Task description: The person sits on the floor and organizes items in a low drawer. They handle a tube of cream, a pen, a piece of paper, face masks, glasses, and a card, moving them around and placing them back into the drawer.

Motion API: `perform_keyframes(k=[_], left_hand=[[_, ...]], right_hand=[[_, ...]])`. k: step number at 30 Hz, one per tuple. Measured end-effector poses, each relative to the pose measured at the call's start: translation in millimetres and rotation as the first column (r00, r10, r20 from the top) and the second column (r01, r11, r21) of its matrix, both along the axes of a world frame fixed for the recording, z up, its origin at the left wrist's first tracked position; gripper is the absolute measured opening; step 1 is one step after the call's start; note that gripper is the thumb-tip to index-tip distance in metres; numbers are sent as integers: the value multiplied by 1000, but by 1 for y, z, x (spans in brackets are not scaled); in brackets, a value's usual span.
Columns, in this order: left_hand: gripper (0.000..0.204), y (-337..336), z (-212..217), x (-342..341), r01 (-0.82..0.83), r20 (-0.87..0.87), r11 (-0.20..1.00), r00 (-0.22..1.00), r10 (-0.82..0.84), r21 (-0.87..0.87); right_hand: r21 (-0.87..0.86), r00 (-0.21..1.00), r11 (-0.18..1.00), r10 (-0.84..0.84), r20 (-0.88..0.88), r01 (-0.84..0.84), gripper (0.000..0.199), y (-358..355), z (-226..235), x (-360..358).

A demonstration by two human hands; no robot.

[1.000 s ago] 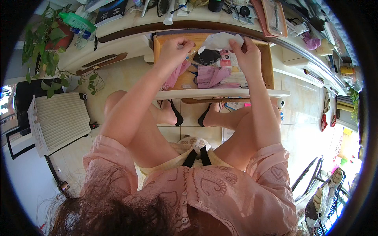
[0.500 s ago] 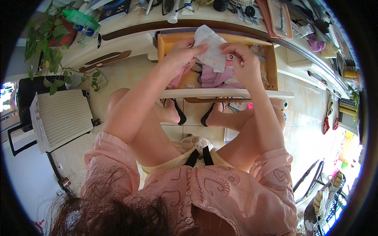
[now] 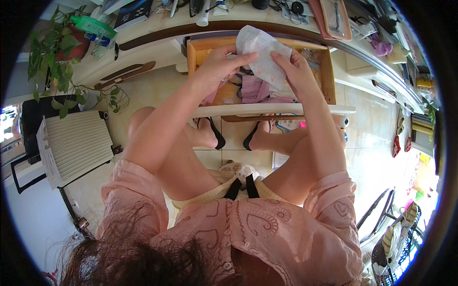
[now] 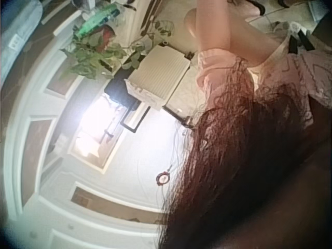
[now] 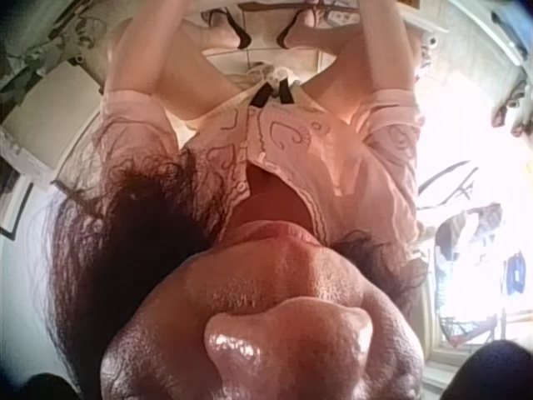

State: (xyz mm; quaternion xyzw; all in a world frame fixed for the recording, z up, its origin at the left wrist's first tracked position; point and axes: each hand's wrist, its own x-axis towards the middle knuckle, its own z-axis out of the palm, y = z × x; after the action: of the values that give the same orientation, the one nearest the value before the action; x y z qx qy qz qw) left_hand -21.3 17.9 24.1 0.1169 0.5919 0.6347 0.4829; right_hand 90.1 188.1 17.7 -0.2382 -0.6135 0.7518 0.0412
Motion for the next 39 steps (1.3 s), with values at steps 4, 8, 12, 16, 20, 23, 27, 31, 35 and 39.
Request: perform_keyframes(k=[4, 8, 12, 16, 20, 23, 27, 31, 35, 39], left_hand=[[32, 0, 5, 0, 5, -14, 998, 1000, -4, 62], [33, -2, -7, -7, -22, -10, 999, 1000, 22, 41], [29, -2, -11, -8, -66, -24, 996, 997, 67, 58], [30, -3, -8, -8, -49, -1, 998, 999, 49, 41], [30, -2, -12, -10, 54, -27, 998, 998, -53, 13], [30, -5, -7, -10, 103, -25, 992, 994, -105, -71], [29, -2, -12, -7, -23, -65, 1000, 998, 23, -7], [33, 0, -14, -8, 53, -474, 994, 876, -91, -92], [42, 3, 2, 2, 123, -681, 939, 659, -319, -321], [48, 5, -18, 1, 122, -716, 982, 673, -188, -144]], right_hand=[[11, 1000, 1000, -19, -1, 19, 33, 7, 3, 3], [56, 998, 997, -60, 25, 58, 27, 16, 1, 5], [255, 998, 967, -4, 64, -12, 21, 27, 2, 8], [215, 999, 976, -32, 26, 26, 21, 28, -1, 10], [463, 993, 882, -115, 39, 84, 28, 23, 3, 9], [781, 996, 623, -91, 18, 43, 29, 25, 11, 9], [679, 996, 733, -26, 89, -42, 26, 25, 10, 11], [798, 985, 603, 145, -91, -14, 33, 14, 9, 11], [863, 963, 497, 263, -54, -87, 45, -10, 22, 10], [753, 973, 616, 153, 174, -231, 39, -13, 23, 7]])
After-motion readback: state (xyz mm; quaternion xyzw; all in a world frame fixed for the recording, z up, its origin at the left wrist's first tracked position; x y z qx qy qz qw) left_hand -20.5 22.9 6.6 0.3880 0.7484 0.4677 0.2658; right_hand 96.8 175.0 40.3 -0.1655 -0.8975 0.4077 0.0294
